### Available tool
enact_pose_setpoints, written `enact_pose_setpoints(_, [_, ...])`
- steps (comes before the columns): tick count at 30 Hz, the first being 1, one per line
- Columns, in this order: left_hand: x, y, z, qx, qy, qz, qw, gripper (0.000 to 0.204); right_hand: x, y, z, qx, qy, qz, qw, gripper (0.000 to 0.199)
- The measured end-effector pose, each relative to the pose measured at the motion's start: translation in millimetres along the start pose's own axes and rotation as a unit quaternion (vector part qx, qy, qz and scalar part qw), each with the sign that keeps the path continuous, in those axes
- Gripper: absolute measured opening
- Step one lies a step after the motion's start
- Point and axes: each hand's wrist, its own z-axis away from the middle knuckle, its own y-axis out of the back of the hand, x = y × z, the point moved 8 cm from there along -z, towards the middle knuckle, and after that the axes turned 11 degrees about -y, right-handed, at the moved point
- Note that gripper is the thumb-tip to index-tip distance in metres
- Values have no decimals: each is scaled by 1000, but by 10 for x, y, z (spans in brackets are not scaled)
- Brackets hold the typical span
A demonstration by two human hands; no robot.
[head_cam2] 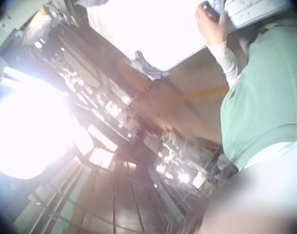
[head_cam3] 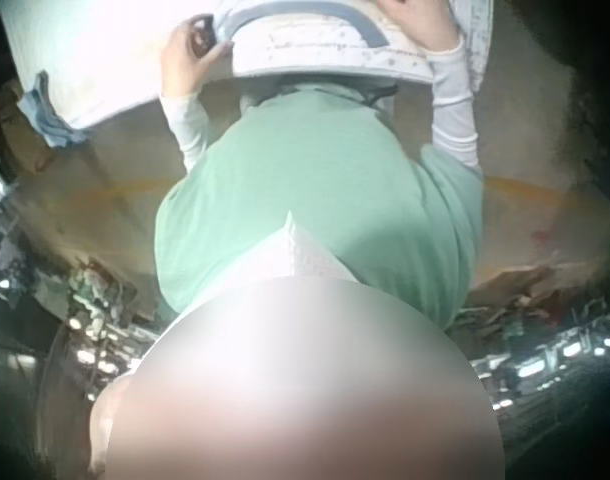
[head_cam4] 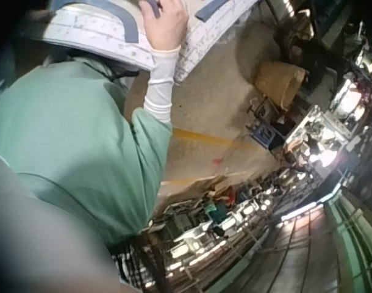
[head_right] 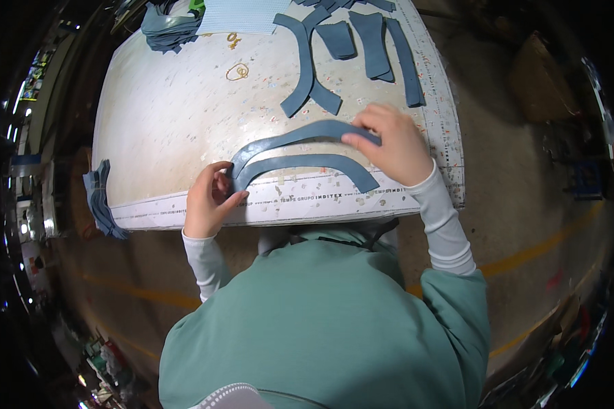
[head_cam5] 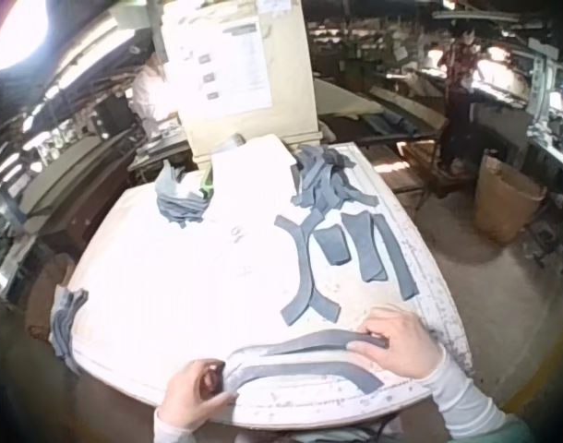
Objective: The person gathers cut blue fabric pieces on a table, aligns them, and secures them with a rubber band. The person repeats this process multiple times, creating several bundles of fabric pieces.
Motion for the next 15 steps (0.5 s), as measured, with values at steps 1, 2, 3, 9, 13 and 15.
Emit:
enact_pose_setpoints(1, [-49,-23,26,-4,30,17,999,46,-111,153,19,56,52,3,997,14])
enact_pose_setpoints(2, [-31,-6,39,3,19,6,1000,38,-186,308,44,101,80,11,992,13])
enact_pose_setpoints(3, [-64,-40,50,-21,39,2,999,34,-256,471,78,147,105,17,983,12])
enact_pose_setpoints(9, [226,54,-133,6,-86,93,992,14,-505,1036,230,151,175,-184,955,13])
enact_pose_setpoints(13, [555,137,-323,11,-102,417,903,13,-488,1213,354,80,141,-378,911,16])
enact_pose_setpoints(15, [785,193,-423,4,-112,503,857,20,-511,1291,427,51,170,-442,879,17])
